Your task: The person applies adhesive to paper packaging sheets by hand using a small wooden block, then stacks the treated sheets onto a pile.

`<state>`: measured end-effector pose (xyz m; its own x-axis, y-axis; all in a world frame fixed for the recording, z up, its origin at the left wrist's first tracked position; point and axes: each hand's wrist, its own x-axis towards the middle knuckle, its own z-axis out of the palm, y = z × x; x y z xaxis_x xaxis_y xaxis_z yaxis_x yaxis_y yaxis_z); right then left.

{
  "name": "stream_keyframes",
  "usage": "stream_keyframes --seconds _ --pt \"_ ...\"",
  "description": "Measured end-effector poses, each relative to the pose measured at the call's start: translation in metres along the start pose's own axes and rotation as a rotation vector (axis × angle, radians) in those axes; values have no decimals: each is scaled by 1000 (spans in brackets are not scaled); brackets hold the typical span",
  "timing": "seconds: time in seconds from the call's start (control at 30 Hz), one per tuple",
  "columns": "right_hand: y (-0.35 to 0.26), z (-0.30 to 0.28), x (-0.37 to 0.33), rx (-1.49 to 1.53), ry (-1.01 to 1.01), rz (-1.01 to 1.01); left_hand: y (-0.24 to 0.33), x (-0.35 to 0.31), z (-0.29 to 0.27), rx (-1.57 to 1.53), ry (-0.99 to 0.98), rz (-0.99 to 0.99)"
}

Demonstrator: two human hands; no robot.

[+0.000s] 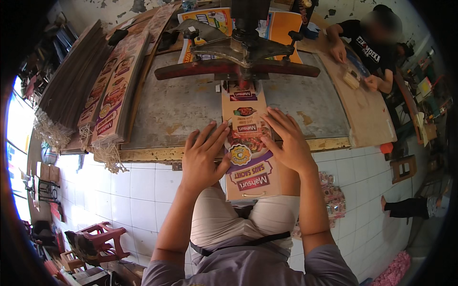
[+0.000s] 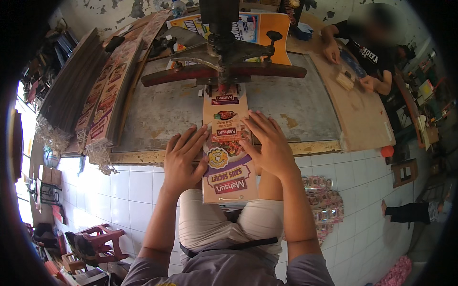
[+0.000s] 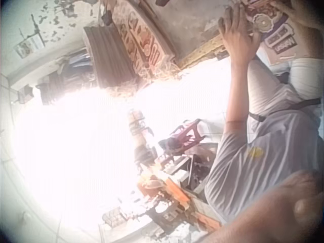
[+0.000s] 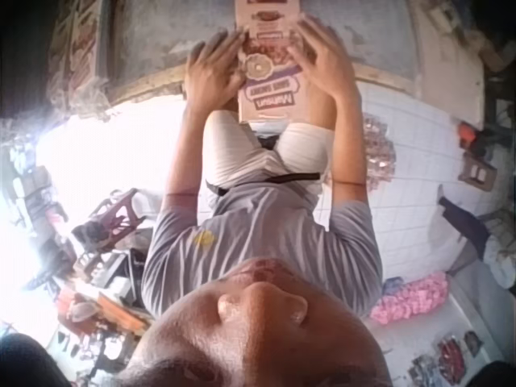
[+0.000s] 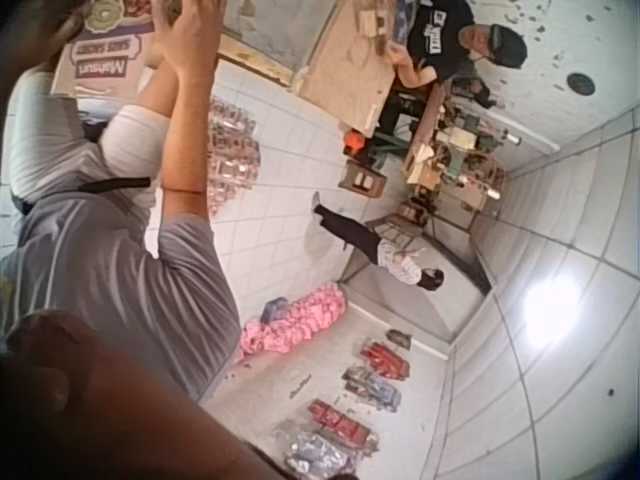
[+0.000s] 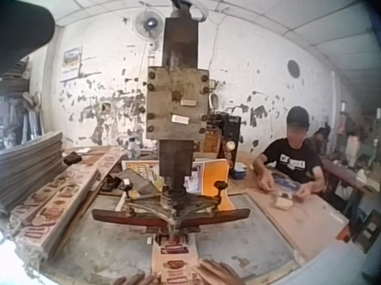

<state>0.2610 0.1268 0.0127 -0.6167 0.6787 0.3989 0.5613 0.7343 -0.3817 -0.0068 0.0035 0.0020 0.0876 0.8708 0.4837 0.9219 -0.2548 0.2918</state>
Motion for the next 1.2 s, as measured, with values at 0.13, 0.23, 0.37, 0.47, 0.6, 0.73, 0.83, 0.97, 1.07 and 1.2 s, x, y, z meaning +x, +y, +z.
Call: stream_keyframes --seconds 0.13,0.23,0.37,0.47,0.6,0.73,0.83,0.97,1.07,1.2 --pt "2 1 0 -5 3 -7 0 0 0 -24 -24 -19" --pt "1 0 -1 -5 3 -5 0 0 1 -17 -19 -11" --pt "1 0 -1 -18 7 -10 2 1 -2 4 5 5" --pt "0 1 -2 -26 8 -10 1 1 -2 4 -2 0" --pt "1 2 -2 -40 10 -16 2 1 -2 0 -2 -4" --pt "-1 0 -2 -22 9 -10 2 0 -2 1 -9 -1" --pt "0 1 -2 -23 17 -4 3 1 -3 2 -8 -5" --pt "1 2 -2 -37 17 -9 3 0 -3 -35 -28 -22" --pt "0 1 -2 -41 12 -10 2 -1 -2 -31 -21 -16" --pt "3 2 -2 -35 4 -9 1 -1 -1 -31 -23 -12"
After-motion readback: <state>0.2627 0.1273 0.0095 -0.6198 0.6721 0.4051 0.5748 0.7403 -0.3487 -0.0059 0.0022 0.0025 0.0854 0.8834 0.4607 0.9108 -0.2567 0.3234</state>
